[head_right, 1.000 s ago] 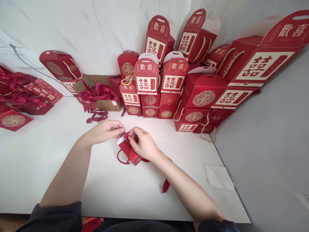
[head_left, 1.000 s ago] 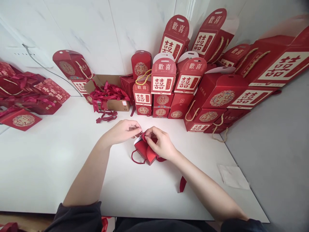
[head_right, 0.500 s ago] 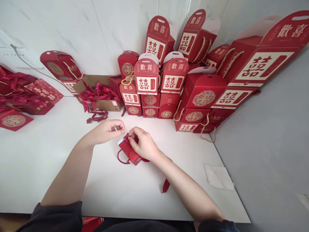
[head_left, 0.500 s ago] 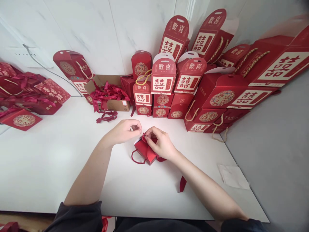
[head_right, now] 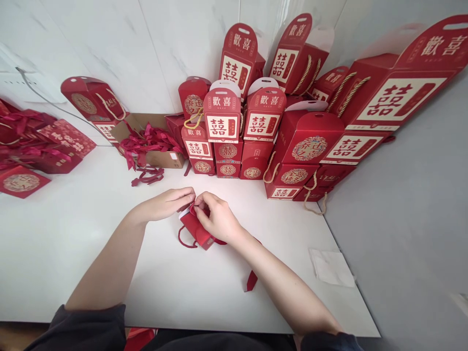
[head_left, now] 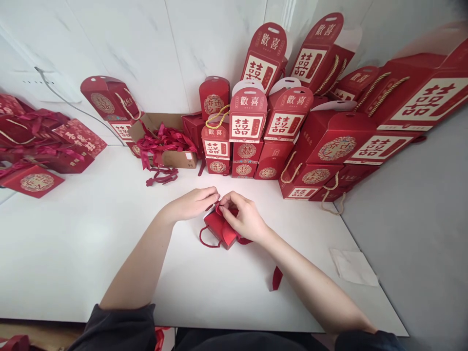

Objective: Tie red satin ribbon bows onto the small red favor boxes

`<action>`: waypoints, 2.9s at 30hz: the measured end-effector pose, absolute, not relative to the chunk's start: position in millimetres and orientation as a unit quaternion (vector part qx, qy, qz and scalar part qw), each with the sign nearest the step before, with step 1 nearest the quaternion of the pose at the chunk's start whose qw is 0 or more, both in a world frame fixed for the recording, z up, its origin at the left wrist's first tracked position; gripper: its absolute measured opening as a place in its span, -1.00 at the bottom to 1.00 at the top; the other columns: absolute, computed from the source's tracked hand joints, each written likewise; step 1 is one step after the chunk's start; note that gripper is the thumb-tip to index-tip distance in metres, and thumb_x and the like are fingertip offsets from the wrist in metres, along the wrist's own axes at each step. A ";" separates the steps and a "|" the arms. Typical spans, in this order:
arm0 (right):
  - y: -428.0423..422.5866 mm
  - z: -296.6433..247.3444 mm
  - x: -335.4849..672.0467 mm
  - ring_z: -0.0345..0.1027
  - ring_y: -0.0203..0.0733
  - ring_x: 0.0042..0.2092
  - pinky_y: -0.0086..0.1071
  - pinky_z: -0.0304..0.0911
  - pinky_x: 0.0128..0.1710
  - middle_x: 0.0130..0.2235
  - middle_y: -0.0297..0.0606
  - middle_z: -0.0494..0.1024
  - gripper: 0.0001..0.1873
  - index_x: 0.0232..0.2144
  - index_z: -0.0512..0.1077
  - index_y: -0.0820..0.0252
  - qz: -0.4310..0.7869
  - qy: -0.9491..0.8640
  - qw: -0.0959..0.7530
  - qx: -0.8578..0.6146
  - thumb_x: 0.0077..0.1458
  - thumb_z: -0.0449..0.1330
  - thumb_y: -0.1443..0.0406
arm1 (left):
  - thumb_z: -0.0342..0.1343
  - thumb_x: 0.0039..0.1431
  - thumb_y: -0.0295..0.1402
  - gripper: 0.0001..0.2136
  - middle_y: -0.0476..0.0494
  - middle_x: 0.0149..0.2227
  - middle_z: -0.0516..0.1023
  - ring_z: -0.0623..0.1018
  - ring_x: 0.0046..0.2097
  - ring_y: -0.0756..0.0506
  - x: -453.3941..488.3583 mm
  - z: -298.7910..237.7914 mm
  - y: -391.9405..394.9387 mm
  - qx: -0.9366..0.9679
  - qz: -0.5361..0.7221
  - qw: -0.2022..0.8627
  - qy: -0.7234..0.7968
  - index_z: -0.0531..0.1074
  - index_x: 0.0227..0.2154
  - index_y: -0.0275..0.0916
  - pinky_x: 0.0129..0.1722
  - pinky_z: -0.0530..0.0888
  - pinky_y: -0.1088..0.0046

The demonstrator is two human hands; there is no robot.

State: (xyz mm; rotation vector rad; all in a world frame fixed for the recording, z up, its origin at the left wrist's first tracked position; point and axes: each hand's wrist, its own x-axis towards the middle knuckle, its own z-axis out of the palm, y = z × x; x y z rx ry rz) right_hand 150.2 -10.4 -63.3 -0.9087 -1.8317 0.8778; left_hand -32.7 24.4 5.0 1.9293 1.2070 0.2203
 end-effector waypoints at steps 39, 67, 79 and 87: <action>-47.8 -75.5 222.6 0.30 -0.20 -0.27 -0.33 0.15 -0.19 -0.30 -0.29 0.49 -0.55 -0.31 0.43 0.16 0.530 -0.661 0.229 -0.478 0.26 -0.02 -0.05 | 0.18 0.05 -0.15 -0.72 -0.10 -0.19 0.50 0.48 -0.17 -0.10 -47.9 0.8 38.7 0.805 0.007 0.416 0.424 0.43 -0.24 -0.19 -0.21 0.39 0.46; -36.2 -89.0 244.9 0.23 -0.29 -0.44 -0.38 0.16 -0.35 -0.50 -0.35 0.38 -0.61 -0.48 0.34 0.19 0.534 -0.527 0.444 -0.489 0.16 0.15 0.00 | 0.26 -0.02 -0.16 -0.76 -0.03 -0.55 0.45 0.35 -0.49 0.01 -55.6 -7.2 44.4 0.721 -0.076 0.579 0.374 0.56 -0.54 -0.26 -0.47 0.27 0.51; -20.9 -44.7 293.3 0.23 -0.32 -0.50 -0.47 0.10 -0.57 -0.53 -0.38 0.39 -0.70 -0.42 0.38 0.17 0.363 -0.494 0.559 -0.558 0.03 0.32 0.09 | 0.19 0.08 -0.15 -0.77 -0.17 -0.43 0.56 0.46 -0.46 -0.03 -73.8 28.0 33.7 0.777 -0.017 0.525 0.347 0.66 -0.40 -0.18 -0.49 0.36 0.49; -16.3 4.3 280.1 0.26 -0.37 -0.51 -0.46 0.28 -0.48 -0.49 -0.44 0.38 -0.71 -0.40 0.36 0.11 0.357 -0.429 0.715 -0.421 -0.11 0.41 0.26 | 0.17 0.09 -0.08 -0.66 -0.33 -0.17 0.63 0.60 -0.26 -0.23 -73.1 42.4 16.5 0.780 0.123 0.532 0.305 0.60 -0.65 -0.17 -0.29 0.51 0.28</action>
